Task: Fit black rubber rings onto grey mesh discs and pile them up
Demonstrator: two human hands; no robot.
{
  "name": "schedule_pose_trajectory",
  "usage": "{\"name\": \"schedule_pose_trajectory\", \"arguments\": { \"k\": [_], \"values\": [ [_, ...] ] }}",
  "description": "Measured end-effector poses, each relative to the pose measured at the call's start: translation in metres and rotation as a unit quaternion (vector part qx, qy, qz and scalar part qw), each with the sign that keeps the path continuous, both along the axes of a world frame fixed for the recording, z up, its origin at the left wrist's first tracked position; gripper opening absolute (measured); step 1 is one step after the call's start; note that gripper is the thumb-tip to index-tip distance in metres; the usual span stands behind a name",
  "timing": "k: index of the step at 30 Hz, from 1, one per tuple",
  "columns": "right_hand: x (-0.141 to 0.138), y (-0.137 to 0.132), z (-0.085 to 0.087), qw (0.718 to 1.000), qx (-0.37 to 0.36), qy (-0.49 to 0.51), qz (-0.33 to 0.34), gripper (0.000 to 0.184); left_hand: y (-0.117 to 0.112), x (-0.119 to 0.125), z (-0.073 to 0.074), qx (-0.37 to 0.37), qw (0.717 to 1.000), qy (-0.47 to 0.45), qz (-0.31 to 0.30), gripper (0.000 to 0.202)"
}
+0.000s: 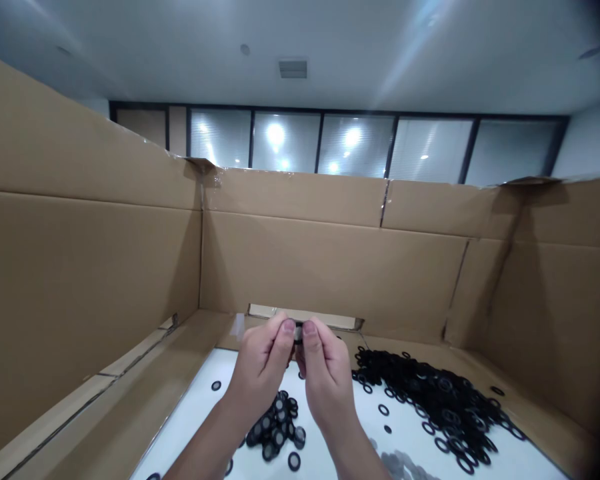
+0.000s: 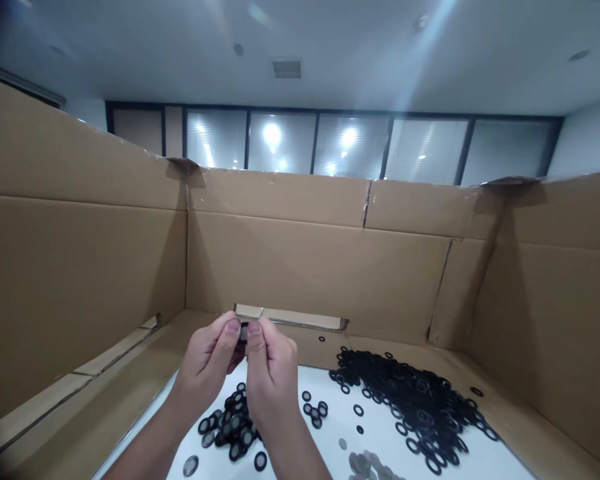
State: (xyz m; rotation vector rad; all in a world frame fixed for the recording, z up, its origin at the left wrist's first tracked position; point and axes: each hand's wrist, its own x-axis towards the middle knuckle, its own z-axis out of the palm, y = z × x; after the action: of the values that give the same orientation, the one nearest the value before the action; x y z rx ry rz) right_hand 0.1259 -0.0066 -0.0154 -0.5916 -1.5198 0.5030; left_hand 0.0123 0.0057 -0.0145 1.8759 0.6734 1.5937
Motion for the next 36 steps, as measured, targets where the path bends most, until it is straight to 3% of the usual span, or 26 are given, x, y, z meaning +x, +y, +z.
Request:
{"name": "schedule_pose_trajectory", "arguments": {
  "k": [5,11,15,19,24,29,33,36],
  "values": [
    [0.005,0.0,0.004,1.0,-0.008,-0.018,0.021,0.045,0.003,-0.008,0.001,-0.032,0.999,0.006,-0.002,0.04],
    [0.013,0.005,0.001,0.999,-0.027,-0.029,-0.019,0.048,0.004,-0.011,0.004,-0.02,0.998,0.052,0.024,0.041],
    [0.013,0.004,0.003,0.998,-0.029,-0.05,-0.026,0.047,0.002,-0.008,0.005,-0.031,0.997,-0.033,0.058,0.039],
    [0.011,0.003,0.004,0.998,-0.011,-0.055,-0.019,0.045,-0.002,-0.006,0.007,-0.034,0.999,-0.011,0.016,0.039],
    [0.021,0.003,0.006,0.994,0.0,-0.057,-0.093,0.045,-0.004,-0.007,0.008,0.001,0.995,0.096,-0.038,0.044],
    [0.023,0.002,0.007,0.989,0.038,-0.124,-0.075,0.043,-0.001,-0.006,0.004,-0.003,0.998,0.063,-0.008,0.043],
    [0.011,0.004,0.002,0.989,0.027,-0.096,-0.113,0.041,-0.002,-0.002,0.002,0.029,0.996,0.068,0.041,0.04],
    [0.004,0.002,-0.002,0.985,0.059,-0.082,-0.141,0.038,-0.003,0.002,0.001,0.029,0.995,0.066,0.067,0.038]
  ]
}}
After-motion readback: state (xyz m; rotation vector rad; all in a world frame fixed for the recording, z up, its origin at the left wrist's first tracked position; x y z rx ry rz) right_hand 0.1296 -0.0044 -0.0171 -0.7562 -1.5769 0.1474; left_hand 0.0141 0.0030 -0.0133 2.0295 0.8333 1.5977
